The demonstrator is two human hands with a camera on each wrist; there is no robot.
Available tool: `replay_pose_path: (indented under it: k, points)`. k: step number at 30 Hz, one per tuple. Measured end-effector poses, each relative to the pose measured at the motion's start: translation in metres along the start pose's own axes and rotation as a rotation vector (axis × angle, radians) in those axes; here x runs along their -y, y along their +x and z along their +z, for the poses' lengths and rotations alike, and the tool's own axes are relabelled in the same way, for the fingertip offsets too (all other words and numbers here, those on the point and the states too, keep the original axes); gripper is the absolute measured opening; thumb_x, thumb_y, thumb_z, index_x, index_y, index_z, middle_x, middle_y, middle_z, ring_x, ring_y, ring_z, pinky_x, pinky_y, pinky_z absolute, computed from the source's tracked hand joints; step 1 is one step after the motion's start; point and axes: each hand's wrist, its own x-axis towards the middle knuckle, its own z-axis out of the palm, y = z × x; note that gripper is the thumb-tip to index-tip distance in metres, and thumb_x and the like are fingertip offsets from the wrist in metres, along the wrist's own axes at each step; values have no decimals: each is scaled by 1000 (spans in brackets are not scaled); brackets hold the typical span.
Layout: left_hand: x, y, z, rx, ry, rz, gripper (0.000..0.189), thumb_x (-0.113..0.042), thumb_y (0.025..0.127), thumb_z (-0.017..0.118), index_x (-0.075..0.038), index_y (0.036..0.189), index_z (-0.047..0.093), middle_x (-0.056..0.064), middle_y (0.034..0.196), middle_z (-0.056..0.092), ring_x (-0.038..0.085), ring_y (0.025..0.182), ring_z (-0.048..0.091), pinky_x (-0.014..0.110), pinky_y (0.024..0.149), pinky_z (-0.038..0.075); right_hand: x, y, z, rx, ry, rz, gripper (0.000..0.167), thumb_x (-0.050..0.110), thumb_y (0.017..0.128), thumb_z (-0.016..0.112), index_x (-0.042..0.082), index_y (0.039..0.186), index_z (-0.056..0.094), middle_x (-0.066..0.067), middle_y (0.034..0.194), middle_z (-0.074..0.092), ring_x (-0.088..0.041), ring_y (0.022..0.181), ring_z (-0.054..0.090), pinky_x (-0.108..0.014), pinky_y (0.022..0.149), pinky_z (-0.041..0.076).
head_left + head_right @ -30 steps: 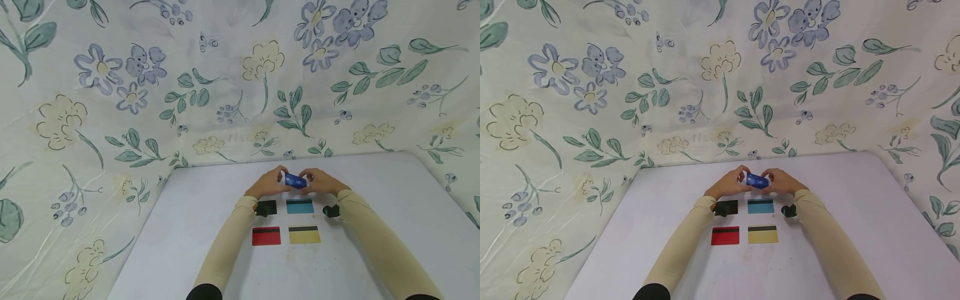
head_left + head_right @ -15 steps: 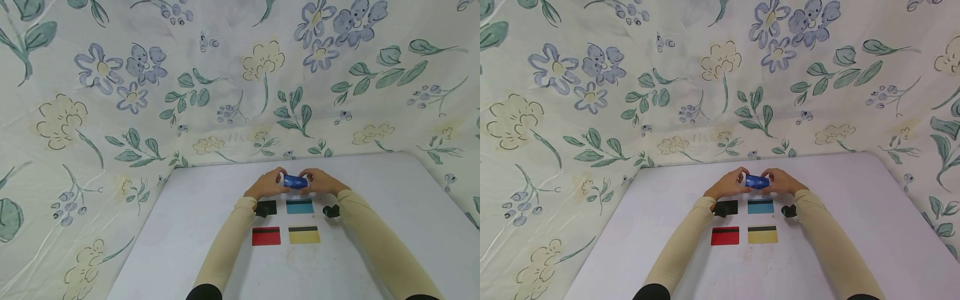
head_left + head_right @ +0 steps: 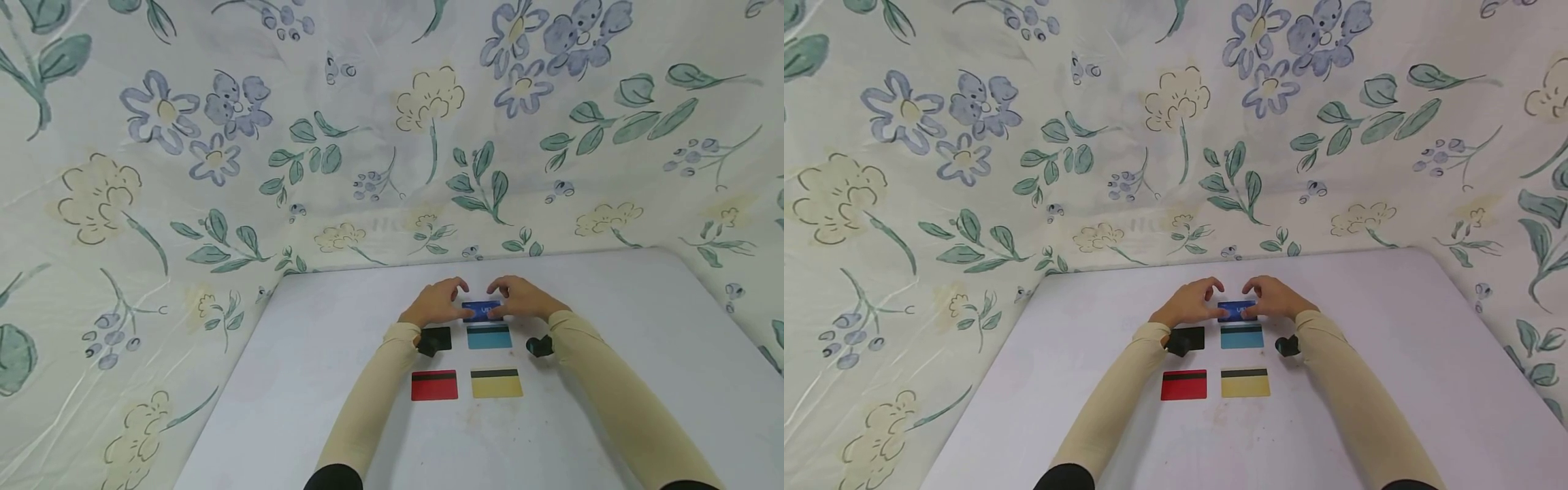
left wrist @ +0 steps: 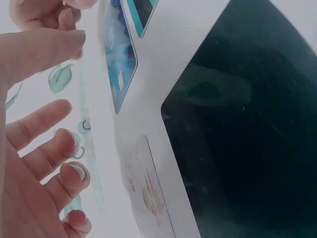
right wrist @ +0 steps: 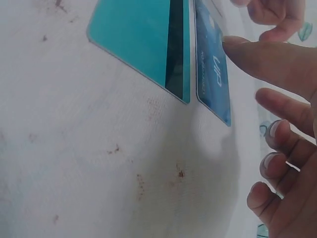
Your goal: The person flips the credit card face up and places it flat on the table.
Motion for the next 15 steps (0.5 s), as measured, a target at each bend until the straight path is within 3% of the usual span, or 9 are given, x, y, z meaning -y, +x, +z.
replay_pose_path:
  k: [6,15]
  points:
    - [2,0,1,14,8,4,53,-52,89,74,-25,132,58,0,106,63,16,92,58,30,79,51,-1,-2,0,11,7,13,56,31,85,84,3,130,65,-10,103,53,-26,100,49,-39,84,40]
    - [1,-2,5,43,70,-9,56,-50,89,73,-26,137,60,2,124,68,18,106,59,39,97,55,-7,-3,5,22,-14,29,58,29,83,86,5,131,65,-12,110,57,-28,106,50,-43,92,43]
